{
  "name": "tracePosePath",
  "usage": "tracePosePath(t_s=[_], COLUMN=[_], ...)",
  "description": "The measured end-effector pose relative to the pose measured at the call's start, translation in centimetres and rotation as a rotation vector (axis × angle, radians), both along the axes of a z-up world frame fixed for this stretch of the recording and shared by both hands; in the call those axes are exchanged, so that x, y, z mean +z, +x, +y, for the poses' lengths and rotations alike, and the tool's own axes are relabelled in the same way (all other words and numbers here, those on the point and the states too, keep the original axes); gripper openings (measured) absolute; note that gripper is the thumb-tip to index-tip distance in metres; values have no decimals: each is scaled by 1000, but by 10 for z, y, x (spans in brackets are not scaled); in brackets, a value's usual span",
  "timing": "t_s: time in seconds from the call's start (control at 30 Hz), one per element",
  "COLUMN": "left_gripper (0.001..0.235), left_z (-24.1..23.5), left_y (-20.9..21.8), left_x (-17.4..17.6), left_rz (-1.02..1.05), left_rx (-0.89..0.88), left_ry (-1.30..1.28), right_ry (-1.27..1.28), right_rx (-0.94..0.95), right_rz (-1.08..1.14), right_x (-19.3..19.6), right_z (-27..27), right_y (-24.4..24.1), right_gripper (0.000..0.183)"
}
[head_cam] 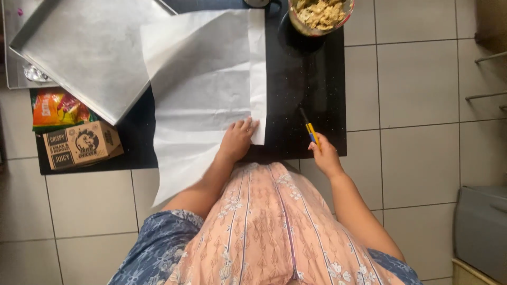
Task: Cutting parchment paper to size and lining a metal baking tray, then cleaning a kitchen scale.
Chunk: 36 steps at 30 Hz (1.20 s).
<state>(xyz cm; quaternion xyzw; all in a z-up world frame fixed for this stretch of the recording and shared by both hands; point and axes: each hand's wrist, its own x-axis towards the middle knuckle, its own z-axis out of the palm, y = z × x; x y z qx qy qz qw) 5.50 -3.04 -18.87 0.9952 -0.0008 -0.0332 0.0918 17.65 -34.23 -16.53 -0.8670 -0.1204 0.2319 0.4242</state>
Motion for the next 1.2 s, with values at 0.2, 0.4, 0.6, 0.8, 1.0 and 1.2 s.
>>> tracePosePath(t_s=[0.2,0.4,0.6,0.8,1.0,1.2], left_gripper=[80,75,45,73,58,50], left_z=[-14,-12,21,32,41,52], left_y=[47,74,84,92,96,95], left_x=[23,-16,-37,40,-46,-56], left_rz=[499,581,573,461,242,111], left_rx=[84,-341,-355,-766,-852,-923], left_ry=[-155,251,31,237,180,212], right_ry=[88,219,15,-56,-98,-162], right_rx=[45,108,22,-61,-109,46], right_rz=[108,135,48,5,-38,-329], right_x=[-8,-17,-2,-2,-4,16], right_z=[2,4,8,1,3,26], right_y=[-27,-41,-66,-97,-124,-143], right_gripper=[30,28,30,33,33,36])
